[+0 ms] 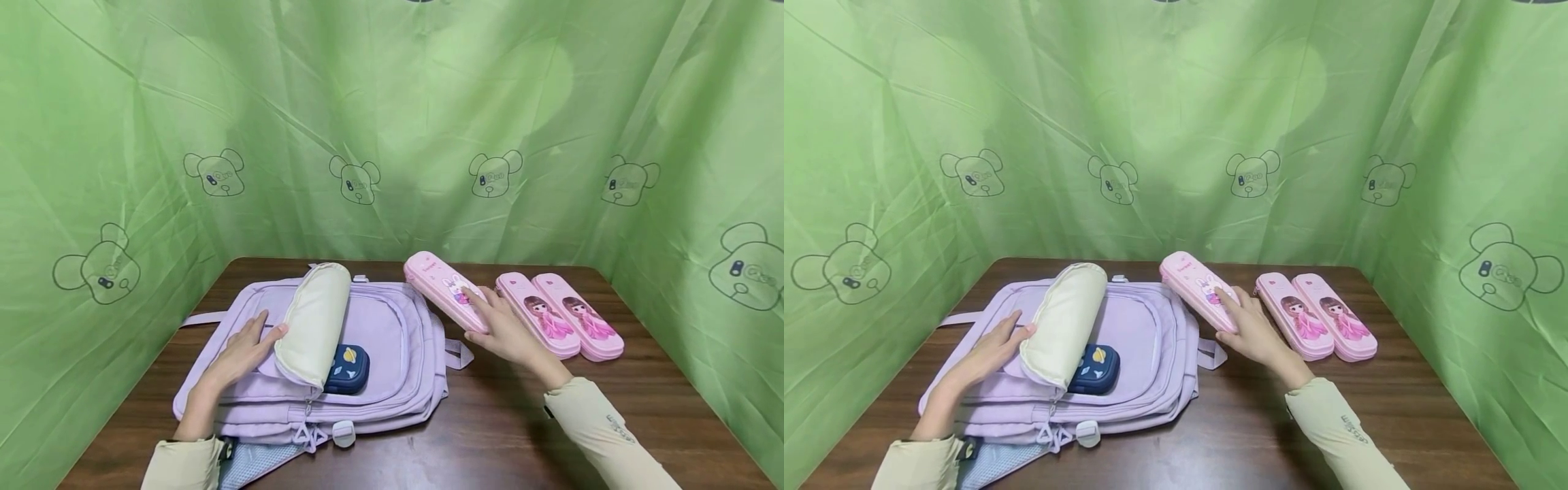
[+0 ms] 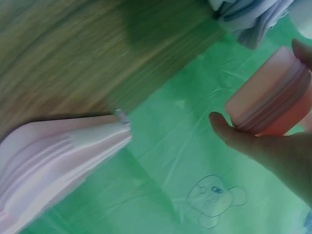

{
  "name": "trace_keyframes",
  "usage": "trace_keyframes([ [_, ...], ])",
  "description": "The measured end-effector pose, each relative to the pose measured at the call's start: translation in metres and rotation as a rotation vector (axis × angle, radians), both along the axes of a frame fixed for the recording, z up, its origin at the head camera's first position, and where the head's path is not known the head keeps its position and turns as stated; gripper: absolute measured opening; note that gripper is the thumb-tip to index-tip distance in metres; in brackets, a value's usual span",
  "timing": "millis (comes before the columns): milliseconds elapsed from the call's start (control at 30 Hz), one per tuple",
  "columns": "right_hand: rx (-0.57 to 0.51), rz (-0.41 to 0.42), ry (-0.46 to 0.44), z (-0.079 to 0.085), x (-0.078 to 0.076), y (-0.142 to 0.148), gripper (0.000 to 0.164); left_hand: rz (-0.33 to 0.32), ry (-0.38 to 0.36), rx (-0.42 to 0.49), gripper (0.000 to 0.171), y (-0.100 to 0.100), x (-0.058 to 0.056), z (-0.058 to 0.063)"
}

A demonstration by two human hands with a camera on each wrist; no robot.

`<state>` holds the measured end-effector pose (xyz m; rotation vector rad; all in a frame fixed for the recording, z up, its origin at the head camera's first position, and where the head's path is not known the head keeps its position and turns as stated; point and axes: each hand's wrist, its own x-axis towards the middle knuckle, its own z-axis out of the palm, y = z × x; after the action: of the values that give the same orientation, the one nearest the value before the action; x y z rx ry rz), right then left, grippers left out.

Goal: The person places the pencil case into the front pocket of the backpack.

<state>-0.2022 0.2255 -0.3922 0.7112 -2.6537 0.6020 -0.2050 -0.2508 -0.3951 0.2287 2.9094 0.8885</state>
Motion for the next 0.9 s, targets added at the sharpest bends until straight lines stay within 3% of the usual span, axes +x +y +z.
trace_keyframes([
  [300, 0.008, 0.105, -0.055, 0.01, 0.001, -0.017, 0.081, 0.003, 0.012, -0.017, 0.085, 0.001, 0.0, -0.001],
  [600, 0.036, 0.268, -0.191, 0.008, -0.002, -0.029, 0.08, 0.002, 0.016, -0.017, 0.085, -0.001, -0.002, -0.003],
  [900, 0.077, 0.357, -0.199, 0.011, -0.01, -0.041, 0.079, 0.006, 0.01, -0.008, 0.086, -0.001, -0.002, -0.003],
])
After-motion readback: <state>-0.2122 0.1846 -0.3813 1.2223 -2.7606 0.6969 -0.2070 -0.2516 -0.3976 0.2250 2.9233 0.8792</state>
